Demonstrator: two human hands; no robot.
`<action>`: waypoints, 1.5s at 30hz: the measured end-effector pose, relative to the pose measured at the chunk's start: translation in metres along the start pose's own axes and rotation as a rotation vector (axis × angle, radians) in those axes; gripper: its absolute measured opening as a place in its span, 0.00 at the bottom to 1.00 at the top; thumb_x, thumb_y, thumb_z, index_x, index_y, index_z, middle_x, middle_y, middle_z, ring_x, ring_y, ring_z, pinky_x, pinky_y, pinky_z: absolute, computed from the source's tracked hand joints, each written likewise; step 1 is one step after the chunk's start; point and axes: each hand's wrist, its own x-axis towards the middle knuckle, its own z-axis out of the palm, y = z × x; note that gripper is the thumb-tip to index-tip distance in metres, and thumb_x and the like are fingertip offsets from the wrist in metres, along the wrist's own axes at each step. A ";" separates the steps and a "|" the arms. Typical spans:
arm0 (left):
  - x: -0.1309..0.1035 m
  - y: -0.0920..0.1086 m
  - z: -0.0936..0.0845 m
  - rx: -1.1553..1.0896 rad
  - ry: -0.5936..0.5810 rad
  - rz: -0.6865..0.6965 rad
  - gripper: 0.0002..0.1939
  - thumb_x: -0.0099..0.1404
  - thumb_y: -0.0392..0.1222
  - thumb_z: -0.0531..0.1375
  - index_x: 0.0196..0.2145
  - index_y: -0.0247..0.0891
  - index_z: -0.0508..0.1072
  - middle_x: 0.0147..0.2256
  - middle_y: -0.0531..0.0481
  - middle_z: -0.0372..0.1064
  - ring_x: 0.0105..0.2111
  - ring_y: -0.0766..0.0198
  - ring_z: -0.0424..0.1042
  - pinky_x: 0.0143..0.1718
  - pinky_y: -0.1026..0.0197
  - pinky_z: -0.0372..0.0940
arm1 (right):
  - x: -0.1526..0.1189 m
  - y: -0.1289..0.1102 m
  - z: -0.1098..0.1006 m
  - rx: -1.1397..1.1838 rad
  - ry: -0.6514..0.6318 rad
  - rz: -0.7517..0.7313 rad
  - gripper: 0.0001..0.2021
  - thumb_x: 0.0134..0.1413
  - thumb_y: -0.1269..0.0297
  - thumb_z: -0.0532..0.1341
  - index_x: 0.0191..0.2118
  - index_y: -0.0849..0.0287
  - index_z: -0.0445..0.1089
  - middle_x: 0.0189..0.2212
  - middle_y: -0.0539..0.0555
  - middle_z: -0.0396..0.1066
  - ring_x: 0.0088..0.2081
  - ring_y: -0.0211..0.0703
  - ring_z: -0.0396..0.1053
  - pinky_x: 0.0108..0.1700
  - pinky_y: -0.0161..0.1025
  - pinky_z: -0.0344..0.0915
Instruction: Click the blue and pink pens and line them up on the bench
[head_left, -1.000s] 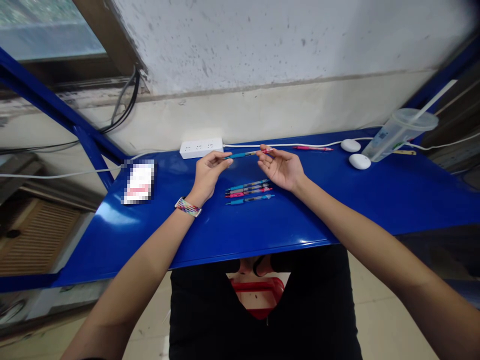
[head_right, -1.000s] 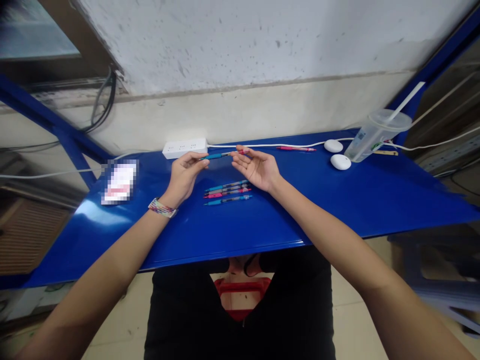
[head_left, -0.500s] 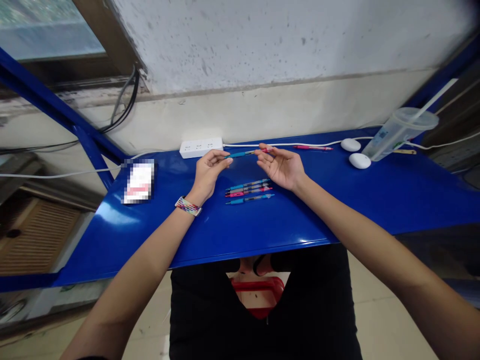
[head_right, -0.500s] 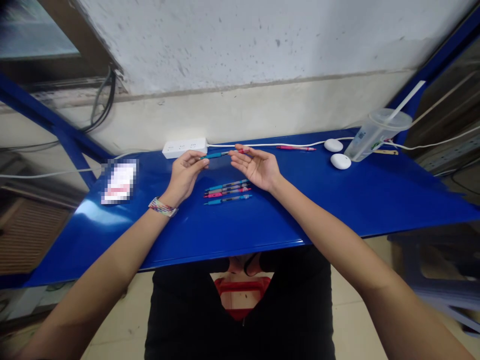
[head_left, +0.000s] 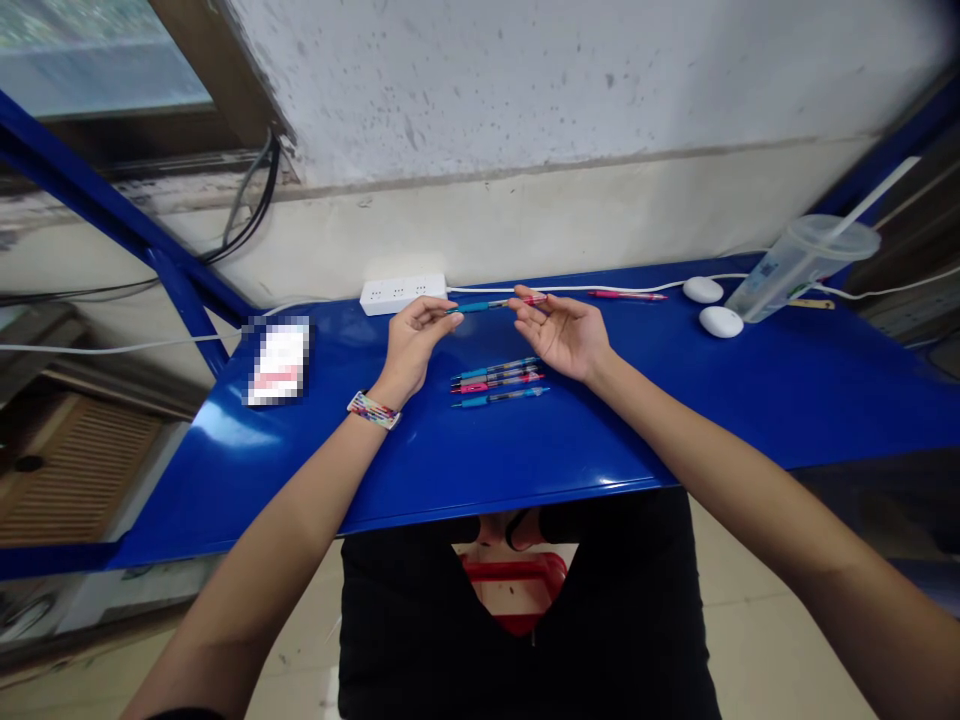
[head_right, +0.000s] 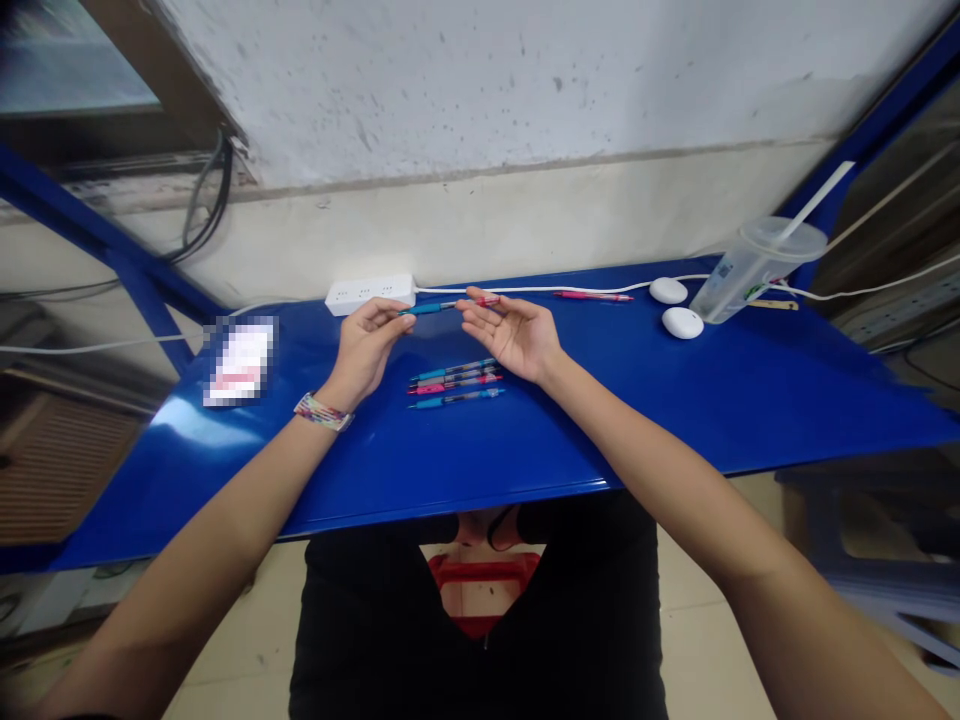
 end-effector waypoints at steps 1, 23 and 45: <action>0.000 0.001 0.000 -0.012 0.005 -0.005 0.13 0.58 0.44 0.77 0.39 0.44 0.82 0.32 0.51 0.77 0.34 0.63 0.77 0.42 0.57 0.76 | 0.000 0.000 0.000 -0.015 0.004 -0.003 0.23 0.67 0.67 0.56 0.63 0.65 0.75 0.47 0.60 0.87 0.54 0.47 0.84 0.61 0.45 0.81; -0.001 0.003 0.001 -0.091 0.031 -0.022 0.11 0.56 0.40 0.79 0.37 0.43 0.85 0.31 0.52 0.78 0.33 0.65 0.76 0.40 0.60 0.74 | -0.002 -0.002 0.000 -0.413 -0.018 -0.100 0.27 0.61 0.54 0.60 0.62 0.61 0.73 0.62 0.63 0.80 0.71 0.59 0.72 0.69 0.54 0.75; -0.002 -0.001 0.003 -0.021 0.027 0.020 0.11 0.58 0.42 0.79 0.37 0.43 0.85 0.33 0.51 0.80 0.34 0.63 0.78 0.41 0.58 0.75 | -0.003 -0.002 0.004 -0.243 0.030 -0.109 0.20 0.65 0.59 0.59 0.58 0.59 0.77 0.55 0.59 0.85 0.69 0.53 0.75 0.70 0.52 0.75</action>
